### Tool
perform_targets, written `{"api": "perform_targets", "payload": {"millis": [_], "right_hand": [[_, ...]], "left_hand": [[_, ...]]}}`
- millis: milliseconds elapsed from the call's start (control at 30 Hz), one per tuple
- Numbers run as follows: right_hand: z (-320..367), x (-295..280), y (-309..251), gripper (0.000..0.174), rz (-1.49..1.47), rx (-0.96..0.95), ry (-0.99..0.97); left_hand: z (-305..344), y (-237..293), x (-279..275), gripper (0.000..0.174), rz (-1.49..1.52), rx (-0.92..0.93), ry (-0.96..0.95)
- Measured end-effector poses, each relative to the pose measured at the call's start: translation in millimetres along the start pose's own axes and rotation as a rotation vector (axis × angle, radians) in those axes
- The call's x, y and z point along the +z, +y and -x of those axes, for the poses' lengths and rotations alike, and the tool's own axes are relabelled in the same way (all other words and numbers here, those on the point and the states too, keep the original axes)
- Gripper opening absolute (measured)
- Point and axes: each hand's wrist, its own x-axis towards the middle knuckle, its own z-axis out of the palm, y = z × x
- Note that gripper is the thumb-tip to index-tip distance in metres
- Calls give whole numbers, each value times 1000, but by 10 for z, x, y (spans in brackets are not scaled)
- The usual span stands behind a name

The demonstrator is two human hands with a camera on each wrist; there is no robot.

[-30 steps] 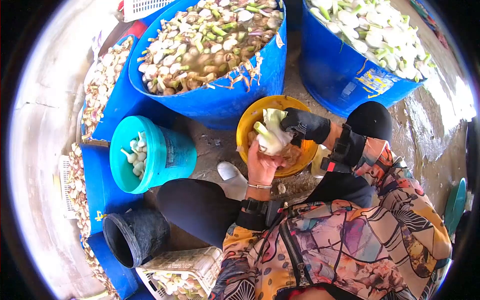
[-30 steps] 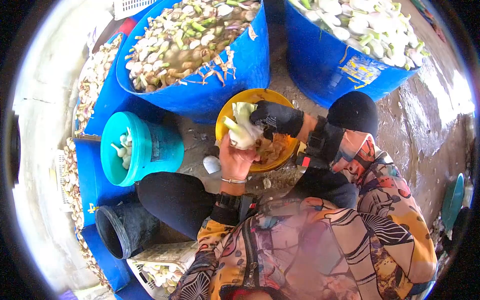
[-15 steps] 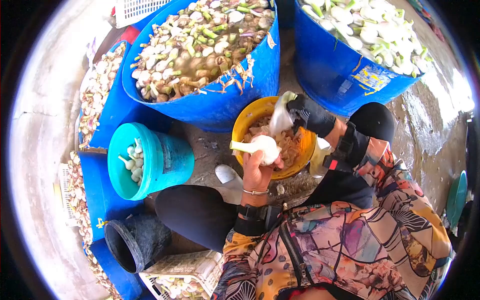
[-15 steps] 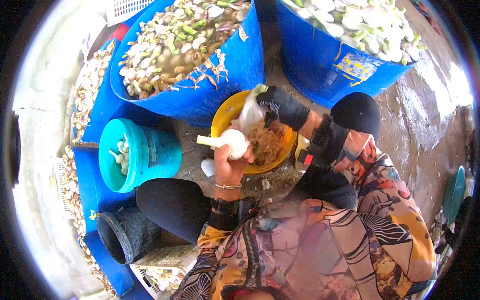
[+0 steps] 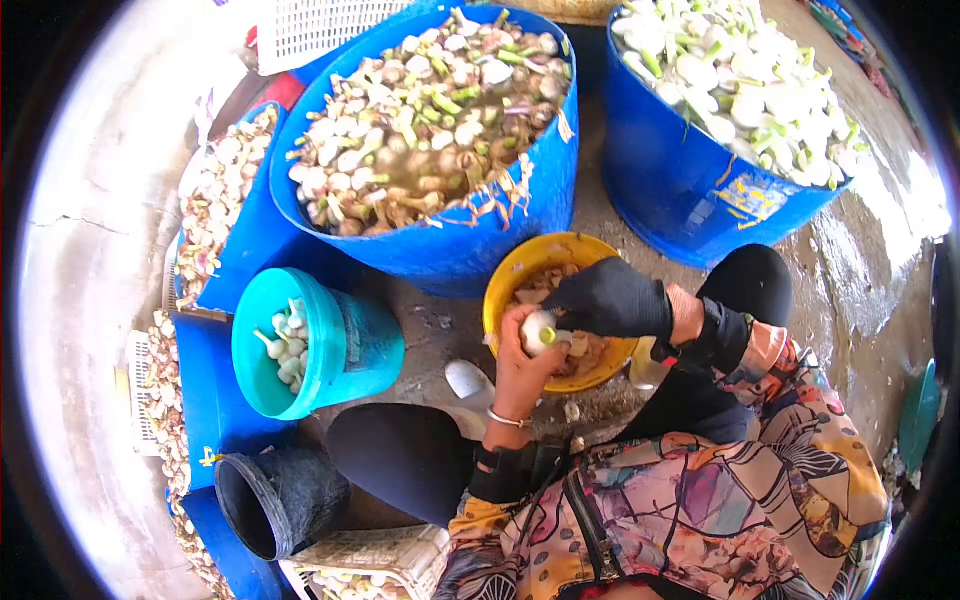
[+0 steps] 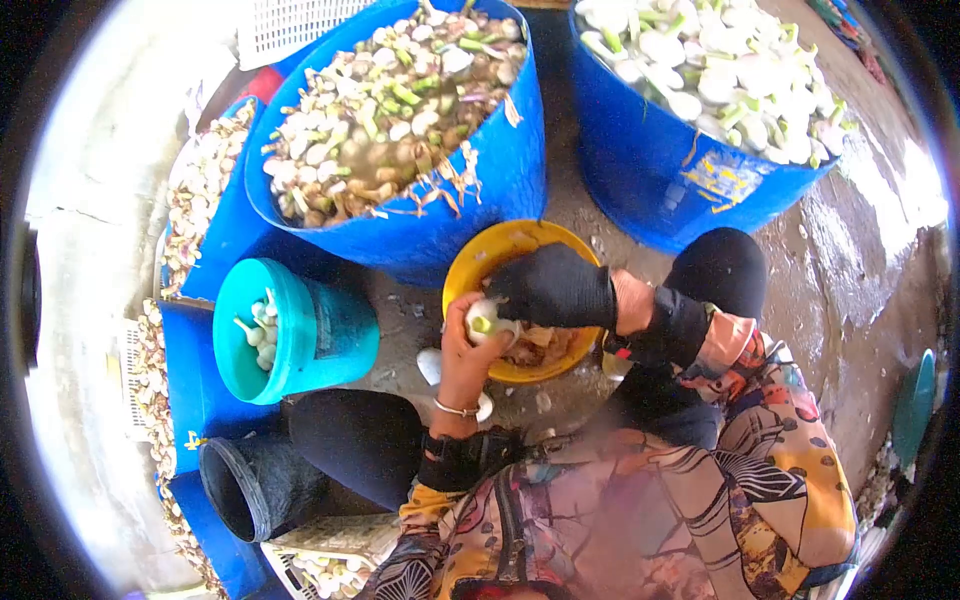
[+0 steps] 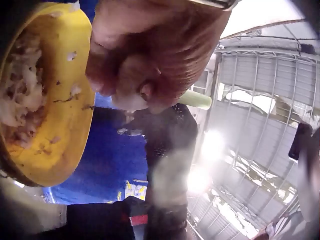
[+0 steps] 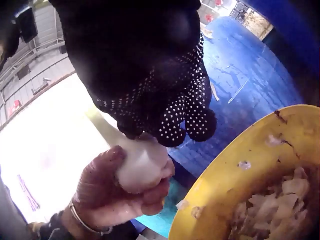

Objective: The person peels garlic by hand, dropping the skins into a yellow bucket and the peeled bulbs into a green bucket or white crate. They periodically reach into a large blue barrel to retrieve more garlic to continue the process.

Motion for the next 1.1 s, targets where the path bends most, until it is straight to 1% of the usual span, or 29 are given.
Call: {"api": "perform_targets", "payload": {"millis": [67,133,167,233,267,333,367,400,467,500,600,633,733,833,933,967,1033,1100], "right_hand": [[-18,46,27,17,69,-51,-30],[-18,67,34,13,147,-55,-35],[-7,71,39,14,130,-66,-35],[20,63,37,16,88,-79,-39],[21,60,52,15,35,-45,-18],[-17,32,114,15,-77,28,18],[-29,4,144,17,-256,48,47],[-25,25,122,17,-373,82,49],[-36,38,87,15,-598,138,54],[-10,120,83,17,-674,110,59],[13,348,5,16,-789,93,9],[35,412,-41,17,-895,175,-5],[73,432,-79,19,-975,110,-37],[108,209,-70,20,-1162,240,-53],[192,-12,152,26,-990,462,-75],[221,6,255,26,-890,392,-76],[241,133,429,25,-690,252,-78],[260,188,482,26,-345,343,-123]], "left_hand": [[-13,-113,-44,53,-118,74,-3],[20,-25,-24,53,-187,108,-18],[29,3,-34,54,-274,89,-53],[50,25,-19,56,-259,62,-66],[61,23,-11,56,-250,44,-73],[7,21,-15,53,13,40,-50],[-25,26,10,51,171,99,-15],[-19,48,-6,46,320,24,3],[-58,-16,-49,41,685,-23,-9],[-131,-247,-131,40,869,-86,-111],[-74,-237,19,39,814,-107,-24],[-32,-211,69,40,847,-101,24],[12,-146,172,42,861,-163,195],[50,-247,10,47,1044,-170,-70],[57,-204,-36,47,1176,-149,-176],[69,-160,-17,50,1221,-119,-203],[63,-178,2,53,1215,-100,-242],[64,-192,34,58,1262,-93,-286]]}}
